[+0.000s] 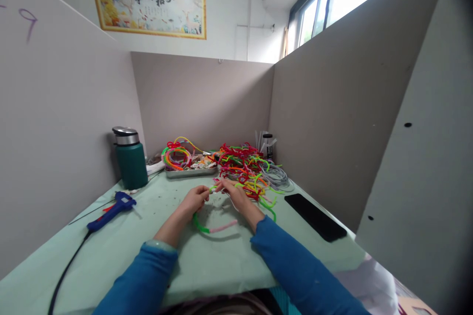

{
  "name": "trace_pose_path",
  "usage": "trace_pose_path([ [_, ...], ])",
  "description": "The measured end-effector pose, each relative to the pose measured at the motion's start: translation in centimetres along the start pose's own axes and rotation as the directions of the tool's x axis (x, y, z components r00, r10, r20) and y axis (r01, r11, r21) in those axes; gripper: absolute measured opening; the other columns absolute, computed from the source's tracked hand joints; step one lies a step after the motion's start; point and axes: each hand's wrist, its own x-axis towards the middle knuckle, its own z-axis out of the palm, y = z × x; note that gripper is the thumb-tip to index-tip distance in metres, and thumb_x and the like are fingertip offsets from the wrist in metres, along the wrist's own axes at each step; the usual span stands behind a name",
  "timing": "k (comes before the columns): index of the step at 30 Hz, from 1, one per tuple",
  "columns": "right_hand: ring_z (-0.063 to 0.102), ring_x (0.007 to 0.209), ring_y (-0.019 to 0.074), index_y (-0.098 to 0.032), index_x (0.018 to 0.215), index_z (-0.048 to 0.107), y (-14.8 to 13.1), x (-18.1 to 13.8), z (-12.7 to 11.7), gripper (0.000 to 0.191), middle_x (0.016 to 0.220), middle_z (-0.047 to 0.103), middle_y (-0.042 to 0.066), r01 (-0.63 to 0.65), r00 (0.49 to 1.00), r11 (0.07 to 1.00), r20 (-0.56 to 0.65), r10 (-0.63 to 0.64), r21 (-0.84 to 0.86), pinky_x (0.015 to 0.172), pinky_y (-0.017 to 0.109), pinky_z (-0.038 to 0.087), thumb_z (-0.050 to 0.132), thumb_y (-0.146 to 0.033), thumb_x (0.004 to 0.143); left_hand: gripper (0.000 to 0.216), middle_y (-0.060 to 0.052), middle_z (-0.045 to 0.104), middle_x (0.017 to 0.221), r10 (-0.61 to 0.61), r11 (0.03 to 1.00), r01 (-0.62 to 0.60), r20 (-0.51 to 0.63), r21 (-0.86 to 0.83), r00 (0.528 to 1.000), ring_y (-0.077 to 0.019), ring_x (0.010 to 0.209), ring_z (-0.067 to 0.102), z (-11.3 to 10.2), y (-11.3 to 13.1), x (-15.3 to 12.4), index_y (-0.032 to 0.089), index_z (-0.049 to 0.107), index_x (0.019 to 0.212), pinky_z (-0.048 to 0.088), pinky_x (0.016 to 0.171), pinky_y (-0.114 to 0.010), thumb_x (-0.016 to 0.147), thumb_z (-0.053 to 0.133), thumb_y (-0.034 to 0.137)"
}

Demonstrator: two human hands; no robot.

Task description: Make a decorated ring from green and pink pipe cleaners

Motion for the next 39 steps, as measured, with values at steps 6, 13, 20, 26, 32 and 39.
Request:
trace_pose_path([
  [6, 0.056, 0.081, 0.0179, -0.017, 0.068, 0.069, -0.4, -0.4, 0.1, 0.046, 0.080, 0.065, 0.005, 0.040, 0.999, 0.998, 0.019, -0.039, -0.054, 0.079, 0.031, 0.039, 0.039, -0.046, 0.087, 0.036, 0.008, 0.033, 0.054, -0.037, 0.990, 0.043, 0.043, -0.133, 0.998, -0.0036, 0.038, 0.022, -0.4, -0.4, 0.1, 0.018, 0.045, 0.072, 0.013, 0.037, -0.020, 0.069, 0.056, 0.053],
  [13, 0.057, 0.086, 0.0182, -0.018, 0.081, 0.068, 0.1, -0.4, 0.1, 0.030, 0.082, 0.065, 0.004, 0.129, 0.985, 0.990, 0.120, -0.121, -0.064, 0.084, 0.031, 0.040, 0.046, -0.038, 0.086, 0.055, 0.009, 0.031, 0.055, -0.094, 0.990, 0.094, 0.006, -0.107, 0.996, -0.0023, 0.039, 0.020, -0.3, 0.2, -0.5, 0.015, 0.053, 0.082, 0.009, 0.038, -0.020, 0.060, 0.061, 0.065],
  [20, 0.055, 0.095, 0.0172, -0.023, 0.108, 0.057, 0.2, -0.6, 0.3, 0.033, 0.100, 0.058, 0.003, 0.046, 0.996, 0.999, 0.083, -0.046, -0.003, 0.083, 0.030, 0.042, 0.060, -0.033, 0.077, 0.054, 0.011, 0.026, 0.047, -0.067, 0.991, 0.068, 0.017, -0.118, 0.998, -0.0027, 0.038, 0.018, -0.4, 0.1, -0.3, 0.016, 0.052, 0.077, 0.009, 0.038, -0.021, 0.053, 0.068, 0.061],
  [26, 0.053, 0.098, 0.0181, -0.027, 0.114, 0.054, 0.7, -0.6, 0.6, 0.042, 0.106, 0.056, 0.003, -0.027, 0.987, 0.998, 0.156, 0.035, -0.050, 0.077, 0.029, 0.044, 0.064, -0.032, 0.073, 0.048, 0.010, 0.031, 0.044, 0.005, 0.999, -0.007, -0.040, -0.036, 0.999, -0.0030, 0.036, 0.022, -0.2, 0.1, -0.2, 0.015, 0.055, 0.075, 0.013, 0.038, -0.021, 0.056, 0.067, 0.057],
  [32, 0.055, 0.088, 0.0168, -0.029, 0.114, 0.054, 0.9, -1.0, 0.7, 0.043, 0.107, 0.057, 0.003, -0.093, 0.981, 0.992, 0.161, 0.105, -0.080, 0.064, 0.026, 0.044, 0.065, -0.031, 0.072, 0.038, 0.006, 0.044, 0.049, 0.123, 0.992, -0.121, -0.099, 0.033, 0.987, -0.0042, 0.040, 0.030, 0.0, -0.3, 0.3, 0.014, 0.058, 0.072, 0.021, 0.041, -0.020, 0.059, 0.068, 0.048],
  [39, 0.056, 0.084, 0.0169, -0.026, 0.115, 0.054, -0.5, -1.6, 1.0, 0.044, 0.091, 0.057, 0.002, -0.111, 0.966, 0.990, 0.224, 0.128, -0.086, 0.067, 0.028, 0.046, 0.064, -0.028, 0.072, 0.031, 0.001, 0.055, 0.058, 0.267, 0.950, -0.223, -0.202, 0.217, 0.942, -0.0105, 0.054, 0.045, -0.5, -1.1, 1.1, 0.014, 0.061, 0.070, 0.032, 0.052, -0.022, 0.063, 0.063, 0.045],
])
